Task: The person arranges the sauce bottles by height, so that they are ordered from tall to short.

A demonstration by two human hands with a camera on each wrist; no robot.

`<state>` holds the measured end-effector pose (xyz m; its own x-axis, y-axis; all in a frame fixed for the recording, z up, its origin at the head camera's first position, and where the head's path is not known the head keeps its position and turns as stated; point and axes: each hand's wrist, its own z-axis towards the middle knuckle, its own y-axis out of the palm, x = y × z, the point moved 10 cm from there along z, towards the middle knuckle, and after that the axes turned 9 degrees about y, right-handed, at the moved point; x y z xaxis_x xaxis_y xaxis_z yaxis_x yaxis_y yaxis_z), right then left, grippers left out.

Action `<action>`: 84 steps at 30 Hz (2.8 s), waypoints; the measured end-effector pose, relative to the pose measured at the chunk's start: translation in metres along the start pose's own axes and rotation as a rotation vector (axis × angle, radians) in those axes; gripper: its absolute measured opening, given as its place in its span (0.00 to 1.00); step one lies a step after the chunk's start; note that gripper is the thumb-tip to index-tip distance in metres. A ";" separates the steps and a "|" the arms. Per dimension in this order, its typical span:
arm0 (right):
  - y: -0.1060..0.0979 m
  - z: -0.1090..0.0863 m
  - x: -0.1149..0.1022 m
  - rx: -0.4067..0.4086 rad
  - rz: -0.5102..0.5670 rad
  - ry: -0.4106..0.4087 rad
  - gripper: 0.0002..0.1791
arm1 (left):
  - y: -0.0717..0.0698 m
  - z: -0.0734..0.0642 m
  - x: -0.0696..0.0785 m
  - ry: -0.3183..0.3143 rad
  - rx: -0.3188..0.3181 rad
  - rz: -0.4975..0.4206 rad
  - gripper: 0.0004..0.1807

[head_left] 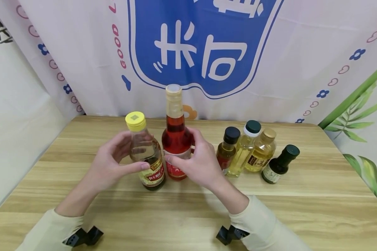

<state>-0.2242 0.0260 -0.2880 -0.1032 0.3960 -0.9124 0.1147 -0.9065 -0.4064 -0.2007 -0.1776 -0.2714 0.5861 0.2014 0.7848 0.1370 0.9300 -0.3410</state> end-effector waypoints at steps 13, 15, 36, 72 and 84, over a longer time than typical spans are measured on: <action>-0.001 -0.001 0.003 0.054 0.003 -0.004 0.42 | 0.001 0.000 0.001 0.002 -0.012 0.041 0.38; -0.002 -0.001 0.002 0.062 0.004 -0.014 0.42 | 0.001 0.001 0.002 0.007 -0.015 0.044 0.37; -0.002 -0.002 0.002 0.083 0.057 -0.037 0.41 | 0.002 0.000 0.002 0.007 -0.020 0.036 0.37; -0.004 0.008 -0.011 0.103 0.082 -0.071 0.38 | 0.002 0.001 0.003 0.007 -0.022 0.055 0.37; -0.005 0.026 -0.009 0.156 0.068 -0.034 0.41 | 0.002 0.000 0.003 -0.009 -0.023 0.062 0.37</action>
<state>-0.2500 0.0237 -0.2768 -0.1343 0.3300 -0.9344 -0.0321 -0.9439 -0.3287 -0.1988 -0.1753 -0.2696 0.5865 0.2617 0.7665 0.1189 0.9083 -0.4011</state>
